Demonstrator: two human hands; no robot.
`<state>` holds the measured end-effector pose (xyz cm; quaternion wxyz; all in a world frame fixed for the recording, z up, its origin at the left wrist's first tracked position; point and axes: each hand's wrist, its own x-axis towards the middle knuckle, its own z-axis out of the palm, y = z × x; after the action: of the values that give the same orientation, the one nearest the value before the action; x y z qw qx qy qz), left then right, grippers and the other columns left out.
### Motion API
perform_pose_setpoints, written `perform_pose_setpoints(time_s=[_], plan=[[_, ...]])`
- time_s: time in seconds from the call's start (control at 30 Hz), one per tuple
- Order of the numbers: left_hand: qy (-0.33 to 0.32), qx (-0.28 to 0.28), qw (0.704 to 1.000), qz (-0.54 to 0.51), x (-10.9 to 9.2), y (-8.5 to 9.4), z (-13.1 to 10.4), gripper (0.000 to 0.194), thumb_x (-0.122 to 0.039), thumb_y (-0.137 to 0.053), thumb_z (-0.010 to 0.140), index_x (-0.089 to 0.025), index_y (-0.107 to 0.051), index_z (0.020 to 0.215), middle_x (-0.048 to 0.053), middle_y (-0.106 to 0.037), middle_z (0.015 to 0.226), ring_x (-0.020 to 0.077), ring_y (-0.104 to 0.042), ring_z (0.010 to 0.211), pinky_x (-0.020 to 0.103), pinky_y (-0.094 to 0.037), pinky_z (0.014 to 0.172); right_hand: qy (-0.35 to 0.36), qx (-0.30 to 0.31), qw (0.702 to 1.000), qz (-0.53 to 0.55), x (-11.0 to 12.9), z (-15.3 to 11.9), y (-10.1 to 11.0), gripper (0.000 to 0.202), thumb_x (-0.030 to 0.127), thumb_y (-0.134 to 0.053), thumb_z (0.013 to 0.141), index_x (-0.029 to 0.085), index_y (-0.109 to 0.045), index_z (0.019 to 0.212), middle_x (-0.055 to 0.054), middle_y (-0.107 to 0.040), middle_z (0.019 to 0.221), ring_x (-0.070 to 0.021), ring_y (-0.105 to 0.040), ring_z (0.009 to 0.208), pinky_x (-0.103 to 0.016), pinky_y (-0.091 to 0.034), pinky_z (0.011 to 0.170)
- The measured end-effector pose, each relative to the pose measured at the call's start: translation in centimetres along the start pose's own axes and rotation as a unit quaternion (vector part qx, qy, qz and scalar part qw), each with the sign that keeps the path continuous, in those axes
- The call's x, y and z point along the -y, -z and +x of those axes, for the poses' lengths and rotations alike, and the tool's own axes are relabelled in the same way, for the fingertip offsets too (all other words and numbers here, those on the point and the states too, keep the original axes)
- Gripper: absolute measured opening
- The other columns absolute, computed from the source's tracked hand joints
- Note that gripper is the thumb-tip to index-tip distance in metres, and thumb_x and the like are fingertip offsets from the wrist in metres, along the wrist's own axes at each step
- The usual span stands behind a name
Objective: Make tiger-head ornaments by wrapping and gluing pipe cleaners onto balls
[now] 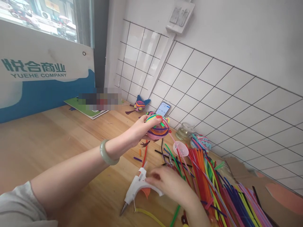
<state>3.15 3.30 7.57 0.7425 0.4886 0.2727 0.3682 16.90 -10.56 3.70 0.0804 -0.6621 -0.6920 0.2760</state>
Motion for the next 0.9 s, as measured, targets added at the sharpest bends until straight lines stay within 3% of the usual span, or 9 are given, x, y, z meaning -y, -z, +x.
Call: perform_pose_setpoints(time_s=[0.1, 0.2, 0.27, 0.4, 0.5, 0.73, 0.9], plan=[[0.011, 0.026, 1.000, -0.002, 0.3, -0.7, -0.6, 0.059, -0.052, -0.078, 0.073, -0.017, -0.055, 0.115, 0.012, -0.071, 0.104, 0.0235, -0.072, 0.086, 0.028, -0.059, 0.061, 0.058, -0.224, 0.973, 0.020, 0.1, -1.2, 1.7, 0.018, 0.029, -0.055, 0.094, 0.021, -0.068, 0.084, -0.002, -0.071, 0.081, -0.0163, -0.065, 0.074, -0.026, -0.049, 0.068], [0.024, 0.041, 0.999, -0.004, 0.9, -1.5, -1.1, 0.060, -0.051, -0.082, 0.068, -0.017, -0.055, 0.111, 0.010, -0.071, 0.100, 0.0222, -0.072, 0.083, 0.027, -0.059, 0.060, 0.130, -0.431, 0.893, -0.006, 0.1, -1.6, 2.6, 0.010, 0.026, -0.058, 0.094, 0.021, -0.066, 0.097, -0.003, -0.071, 0.091, -0.0172, -0.067, 0.084, -0.030, -0.054, 0.079], [0.035, 0.049, 0.998, -0.007, 1.2, -1.9, -1.4, 0.059, -0.049, -0.083, 0.066, -0.017, -0.055, 0.106, 0.009, -0.071, 0.098, 0.0207, -0.072, 0.079, 0.026, -0.058, 0.057, 0.178, -0.502, 0.845, -0.049, 0.2, -1.5, 2.6, 0.013, 0.021, -0.060, 0.093, 0.021, -0.066, 0.104, -0.005, -0.070, 0.093, -0.0182, -0.068, 0.090, -0.034, -0.054, 0.086], [0.038, 0.054, 0.998, 0.014, 1.6, -2.3, -1.8, 0.052, -0.049, -0.081, 0.071, -0.017, -0.055, 0.103, 0.008, -0.069, 0.095, 0.0173, -0.070, 0.071, 0.023, -0.054, 0.052, 0.214, -0.543, 0.802, -0.127, 0.3, -1.2, 2.2, 0.026, 0.014, -0.060, 0.092, 0.021, -0.066, 0.116, -0.007, -0.070, 0.099, -0.0197, -0.068, 0.094, -0.037, -0.056, 0.088], [0.041, 0.060, 0.997, 0.028, 1.7, -2.4, -1.9, 0.051, -0.049, -0.078, 0.074, -0.017, -0.054, 0.106, 0.007, -0.068, 0.094, 0.0162, -0.069, 0.068, 0.023, -0.054, 0.051, 0.223, -0.537, 0.800, -0.150, 0.0, -1.1, 2.1, 0.030, 0.009, -0.060, 0.091, 0.022, -0.066, 0.118, -0.008, -0.069, 0.100, -0.0199, -0.067, 0.095, -0.036, -0.056, 0.085], [0.035, 0.065, 0.997, 0.026, 1.8, -2.4, -1.8, 0.051, -0.049, -0.078, 0.073, -0.017, -0.056, 0.105, 0.007, -0.068, 0.097, 0.0202, -0.070, 0.081, 0.028, -0.058, 0.061, 0.239, -0.524, 0.802, -0.158, -0.6, -1.1, 2.1, 0.035, 0.007, -0.058, 0.091, 0.025, -0.067, 0.121, -0.006, -0.067, 0.098, -0.0199, -0.067, 0.093, -0.037, -0.056, 0.083], [0.043, 0.059, 0.996, 0.045, 1.5, -2.6, -2.0, 0.047, -0.046, -0.077, 0.075, -0.017, -0.056, 0.105, 0.005, -0.067, 0.094, 0.0161, -0.068, 0.071, 0.024, -0.054, 0.054, 0.256, -0.510, 0.792, -0.216, -1.0, -1.3, 2.3, 0.045, 0.005, -0.058, 0.091, 0.025, -0.059, 0.131, -0.009, -0.066, 0.101, -0.0204, -0.067, 0.092, -0.038, -0.056, 0.080]])
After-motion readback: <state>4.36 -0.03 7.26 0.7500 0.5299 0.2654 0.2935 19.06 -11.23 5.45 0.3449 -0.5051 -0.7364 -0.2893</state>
